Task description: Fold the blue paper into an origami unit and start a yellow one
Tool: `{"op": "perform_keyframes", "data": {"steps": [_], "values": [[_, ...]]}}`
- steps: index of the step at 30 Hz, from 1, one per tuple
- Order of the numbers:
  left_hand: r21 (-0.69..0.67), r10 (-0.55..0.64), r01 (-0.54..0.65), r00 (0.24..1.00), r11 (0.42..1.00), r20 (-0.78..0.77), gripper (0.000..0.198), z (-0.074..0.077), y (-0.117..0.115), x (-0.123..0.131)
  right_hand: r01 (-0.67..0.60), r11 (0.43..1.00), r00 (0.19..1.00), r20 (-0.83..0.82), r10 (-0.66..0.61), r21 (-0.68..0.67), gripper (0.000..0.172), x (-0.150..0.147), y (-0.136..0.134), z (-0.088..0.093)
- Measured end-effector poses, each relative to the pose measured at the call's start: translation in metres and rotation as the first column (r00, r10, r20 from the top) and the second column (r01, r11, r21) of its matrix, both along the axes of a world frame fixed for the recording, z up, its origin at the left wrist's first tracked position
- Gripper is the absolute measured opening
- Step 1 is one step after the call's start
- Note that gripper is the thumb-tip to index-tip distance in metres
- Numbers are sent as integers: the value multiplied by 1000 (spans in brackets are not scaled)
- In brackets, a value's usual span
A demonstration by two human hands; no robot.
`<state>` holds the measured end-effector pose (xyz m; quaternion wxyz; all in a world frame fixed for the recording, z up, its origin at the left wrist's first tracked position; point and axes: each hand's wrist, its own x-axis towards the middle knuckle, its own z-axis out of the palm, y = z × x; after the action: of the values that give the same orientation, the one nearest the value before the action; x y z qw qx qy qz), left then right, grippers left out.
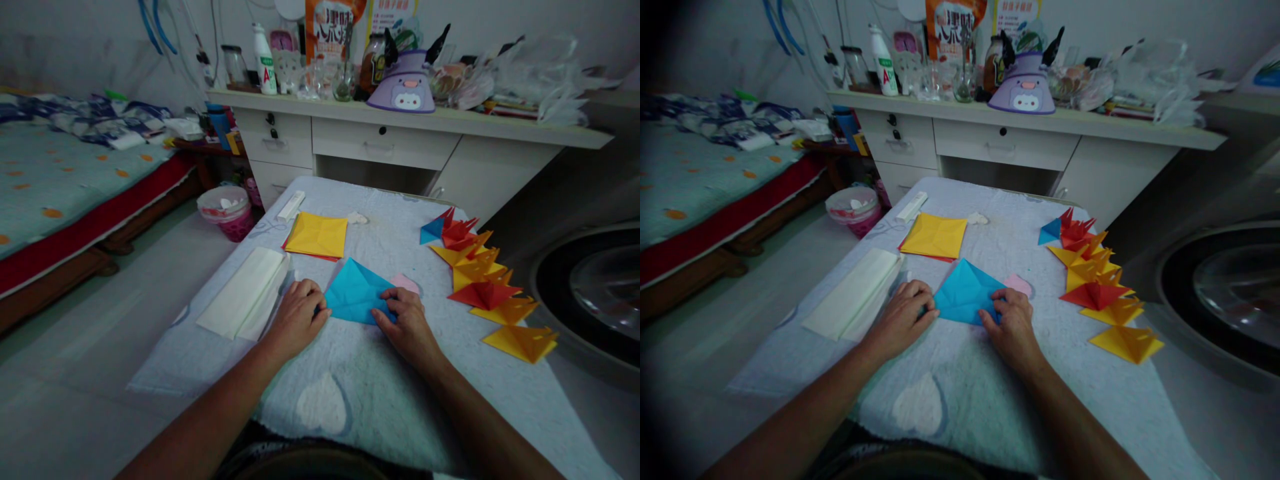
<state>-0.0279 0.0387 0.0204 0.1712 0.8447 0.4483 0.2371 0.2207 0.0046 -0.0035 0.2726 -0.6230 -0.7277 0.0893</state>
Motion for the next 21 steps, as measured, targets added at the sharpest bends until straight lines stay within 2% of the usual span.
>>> {"op": "perform_keyframes", "data": {"steps": [5, 14, 21], "values": [[25, 17, -16, 999, 1000, -45, 7, -1, 0, 1, 46, 998, 998, 48, -47, 33, 18, -1, 1, -1], [41, 26, -25, 999, 999, -43, 9, -4, -1, 2, 86, 996, 994, 65, -87, 11, 20, -3, 2, -3], [63, 40, -36, 997, 997, -63, 4, -2, -2, 2, 89, 994, 993, 70, -93, 56, 20, -6, 1, -1]]}}
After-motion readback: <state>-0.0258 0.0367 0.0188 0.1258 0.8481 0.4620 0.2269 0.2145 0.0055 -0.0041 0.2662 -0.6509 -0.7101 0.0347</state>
